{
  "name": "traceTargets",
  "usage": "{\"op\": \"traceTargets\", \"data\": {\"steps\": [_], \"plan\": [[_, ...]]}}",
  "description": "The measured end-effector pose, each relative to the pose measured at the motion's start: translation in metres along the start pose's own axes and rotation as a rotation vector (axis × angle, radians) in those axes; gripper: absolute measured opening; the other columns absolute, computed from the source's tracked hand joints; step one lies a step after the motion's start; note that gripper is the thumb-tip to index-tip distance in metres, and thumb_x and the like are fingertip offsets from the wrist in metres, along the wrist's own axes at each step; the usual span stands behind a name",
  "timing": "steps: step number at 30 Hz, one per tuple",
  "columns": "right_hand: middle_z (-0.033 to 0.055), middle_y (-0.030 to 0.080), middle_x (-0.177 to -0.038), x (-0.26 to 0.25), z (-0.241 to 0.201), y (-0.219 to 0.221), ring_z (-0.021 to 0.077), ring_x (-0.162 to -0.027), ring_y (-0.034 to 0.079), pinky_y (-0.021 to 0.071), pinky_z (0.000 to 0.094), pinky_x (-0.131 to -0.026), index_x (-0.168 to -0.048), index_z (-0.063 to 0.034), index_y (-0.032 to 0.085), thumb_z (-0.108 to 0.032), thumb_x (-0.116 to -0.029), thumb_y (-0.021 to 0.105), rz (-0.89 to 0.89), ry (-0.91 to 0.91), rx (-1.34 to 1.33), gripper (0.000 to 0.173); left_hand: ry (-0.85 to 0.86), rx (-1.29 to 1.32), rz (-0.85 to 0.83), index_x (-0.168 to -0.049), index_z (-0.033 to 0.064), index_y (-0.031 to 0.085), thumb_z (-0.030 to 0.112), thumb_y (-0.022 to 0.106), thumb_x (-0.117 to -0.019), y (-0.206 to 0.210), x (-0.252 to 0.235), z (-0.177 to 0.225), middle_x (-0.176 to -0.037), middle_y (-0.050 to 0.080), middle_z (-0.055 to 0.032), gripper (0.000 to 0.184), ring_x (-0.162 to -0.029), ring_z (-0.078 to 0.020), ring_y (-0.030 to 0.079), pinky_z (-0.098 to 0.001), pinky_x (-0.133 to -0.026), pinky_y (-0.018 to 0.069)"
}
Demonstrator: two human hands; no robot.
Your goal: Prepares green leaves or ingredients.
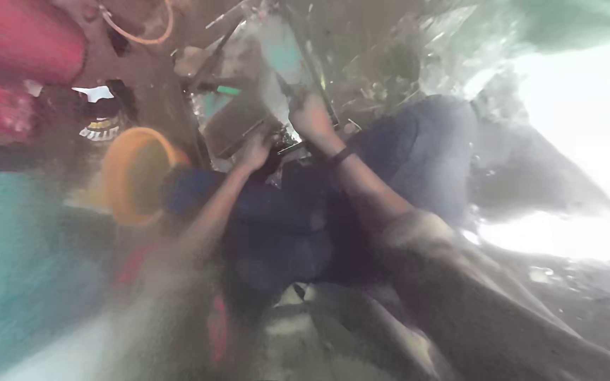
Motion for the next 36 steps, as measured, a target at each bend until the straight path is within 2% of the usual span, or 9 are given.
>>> {"op": "traceTargets", "data": {"steps": [2, 4, 7, 11, 15, 21, 24, 30, 36], "plan": [[0.0158, 0.072, -0.113, 0.000, 0.000, -0.008, 0.0311, -0.104, 0.070, 0.0544, 0.0540, -0.093, -0.137, -0.0112, 0.064, -0.019, -0.1068, 0.048, 0.027, 0.012, -0.001, 0.035, -0.059, -0.073, 0.157, -0.133, 0.0063, 0.068, 0.019, 0.057, -0.1073, -0.012, -0.001, -0.004, -0.132, 0.070, -0.0160, 0.031, -0.125, -0.0291, 0.066, -0.0493, -0.112, 0.0485], [0.0131, 0.074, -0.115, -0.004, 0.004, -0.010, 0.0282, -0.105, 0.071, 0.0557, 0.0516, -0.094, -0.139, -0.0143, 0.065, -0.019, -0.1066, 0.048, 0.057, -0.016, -0.008, 0.037, -0.152, -0.194, 0.197, -0.122, 0.0054, 0.073, 0.018, 0.065, -0.1014, -0.017, -0.003, -0.012, -0.121, 0.073, -0.0176, 0.026, -0.116, -0.0331, 0.069, -0.0545, -0.106, 0.0523], [0.0126, 0.074, -0.112, -0.008, 0.004, -0.011, 0.0281, -0.102, 0.071, 0.0560, 0.0523, -0.091, -0.140, -0.0152, 0.064, -0.018, -0.1064, 0.047, 0.055, -0.018, -0.021, 0.038, -0.277, -0.333, 0.031, -0.126, 0.0055, 0.070, 0.020, 0.072, -0.0944, -0.004, -0.005, -0.018, -0.124, 0.070, -0.0218, 0.035, -0.118, -0.0400, 0.067, -0.0627, -0.102, 0.0523], [0.0109, 0.074, -0.111, -0.004, 0.004, -0.012, 0.0263, -0.102, 0.071, 0.0561, 0.0508, -0.091, -0.136, -0.0154, 0.066, -0.018, -0.1057, 0.049, 0.059, 0.030, -0.032, 0.035, -0.260, -0.515, -0.074, -0.120, 0.0119, 0.074, 0.030, 0.075, -0.0912, 0.018, -0.013, -0.025, -0.122, 0.072, -0.0170, 0.034, -0.115, -0.0376, 0.069, -0.0618, -0.098, 0.0551], [0.0117, 0.073, -0.115, -0.007, 0.003, -0.011, 0.0272, -0.104, 0.071, 0.0561, 0.0513, -0.092, -0.144, -0.0162, 0.061, -0.021, -0.1074, 0.048, 0.041, 0.027, -0.052, 0.039, -0.422, -0.591, -0.153, -0.104, -0.0060, 0.070, 0.018, 0.074, -0.0901, 0.012, 0.000, -0.019, -0.115, 0.069, -0.0281, 0.028, -0.110, -0.0455, 0.069, -0.0644, -0.090, 0.0564], [0.0137, 0.072, -0.118, -0.003, 0.001, -0.012, 0.0296, -0.107, 0.070, 0.0555, 0.0530, -0.093, -0.146, -0.0149, 0.059, -0.021, -0.1087, 0.045, 0.021, 0.012, -0.021, 0.040, -0.465, -0.436, -0.061, -0.114, -0.0072, 0.068, 0.018, 0.070, -0.0942, 0.000, 0.004, -0.027, -0.119, 0.069, -0.0288, 0.032, -0.112, -0.0445, 0.068, -0.0641, -0.096, 0.0549], [0.0130, 0.073, -0.118, -0.005, 0.001, -0.012, 0.0290, -0.107, 0.070, 0.0558, 0.0524, -0.093, -0.146, -0.0158, 0.059, -0.019, -0.1082, 0.045, 0.024, 0.009, -0.010, 0.040, -0.424, -0.375, -0.012, -0.117, -0.0019, 0.071, 0.021, 0.069, -0.0958, 0.001, 0.000, -0.021, -0.121, 0.070, -0.0256, 0.032, -0.117, -0.0414, 0.068, -0.0619, -0.102, 0.0531], [0.0119, 0.072, -0.115, -0.008, 0.006, -0.011, 0.0272, -0.104, 0.070, 0.0559, 0.0514, -0.092, -0.144, -0.0151, 0.061, -0.017, -0.1060, 0.048, 0.037, -0.006, -0.046, 0.040, -0.494, -0.376, -0.004, -0.112, -0.0036, 0.071, 0.019, 0.070, -0.0931, -0.002, 0.000, -0.025, -0.117, 0.070, -0.0275, 0.030, -0.113, -0.0439, 0.068, -0.0647, -0.096, 0.0542], [0.0110, 0.073, -0.115, -0.009, 0.007, -0.010, 0.0254, -0.104, 0.070, 0.0561, 0.0495, -0.092, -0.147, -0.0156, 0.058, -0.018, -0.1069, 0.046, 0.035, 0.003, -0.042, 0.042, -0.433, -0.374, -0.012, -0.114, 0.0038, 0.074, 0.018, 0.071, -0.0899, 0.000, -0.002, -0.032, -0.116, 0.072, -0.0239, 0.028, -0.111, -0.0430, 0.069, -0.0677, -0.094, 0.0538]]}}
Point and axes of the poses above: each hand's wrist, its own x-axis away from the middle knuckle, its own y-axis out of the palm, z = x × y, the point moved 7 cm from there along -x, towards the middle knuckle
